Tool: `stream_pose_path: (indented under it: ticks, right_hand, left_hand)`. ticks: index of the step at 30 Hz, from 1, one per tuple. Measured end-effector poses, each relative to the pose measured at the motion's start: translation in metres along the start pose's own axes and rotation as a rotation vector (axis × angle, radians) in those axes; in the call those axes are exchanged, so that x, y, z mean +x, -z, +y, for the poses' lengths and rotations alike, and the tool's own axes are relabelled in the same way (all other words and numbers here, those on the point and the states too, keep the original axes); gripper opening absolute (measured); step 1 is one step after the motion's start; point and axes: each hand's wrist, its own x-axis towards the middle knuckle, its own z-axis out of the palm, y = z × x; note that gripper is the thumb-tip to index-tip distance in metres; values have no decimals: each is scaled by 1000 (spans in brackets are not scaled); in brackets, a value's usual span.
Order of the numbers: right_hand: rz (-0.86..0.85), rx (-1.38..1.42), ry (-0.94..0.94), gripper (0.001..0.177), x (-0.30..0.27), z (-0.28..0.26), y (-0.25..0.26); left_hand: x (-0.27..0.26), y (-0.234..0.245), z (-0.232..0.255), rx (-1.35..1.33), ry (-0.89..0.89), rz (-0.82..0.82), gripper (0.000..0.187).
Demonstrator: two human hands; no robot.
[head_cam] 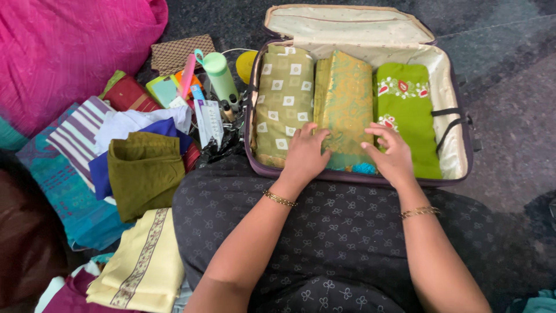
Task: The person folds various garments, including a yellow patterned cloth, a blue patterned cloth, a floral-patterned cloth, and a red and gold saree, then places them neatly into an open suitcase. The person also handles a pair of green pants and places them in the suitcase.
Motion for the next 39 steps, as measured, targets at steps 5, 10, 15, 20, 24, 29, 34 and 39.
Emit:
stream_pose_path:
  ticks: [5, 10, 15, 20, 24, 29, 34, 39]
  right_hand:
    - [-43, 460, 24, 29, -15, -22, -2]
    - [-164, 634, 24, 28, -32, -61, -14]
    - [-305, 728, 159, 30, -55, -101, -35]
    - [-479, 839, 301, 25, -69, -141, -57]
    - [-589, 891, 354, 26, -76, -175, -79]
    - [-669, 776, 478, 28, -81, -213, -109]
    - [-753, 771, 512, 29, -85, -245, -149]
    - [-850, 894, 472, 28, -89, -270, -202]
  left_hand:
    - [-14, 27, 13, -111, -27, 78, 41]
    - [-37, 63, 27, -337, 13, 89, 39]
    - [-67, 97, 34, -428, -3, 175, 35]
    - [-96, 135, 31, -550, 108, 284, 28]
    - [-118, 166, 23, -595, 152, 365, 26]
    - [-145, 196, 2, -515, 182, 479, 27]
    - [-169, 216, -25, -673, 196, 574, 28]
    - [-191, 233, -52, -715, 293, 653, 36]
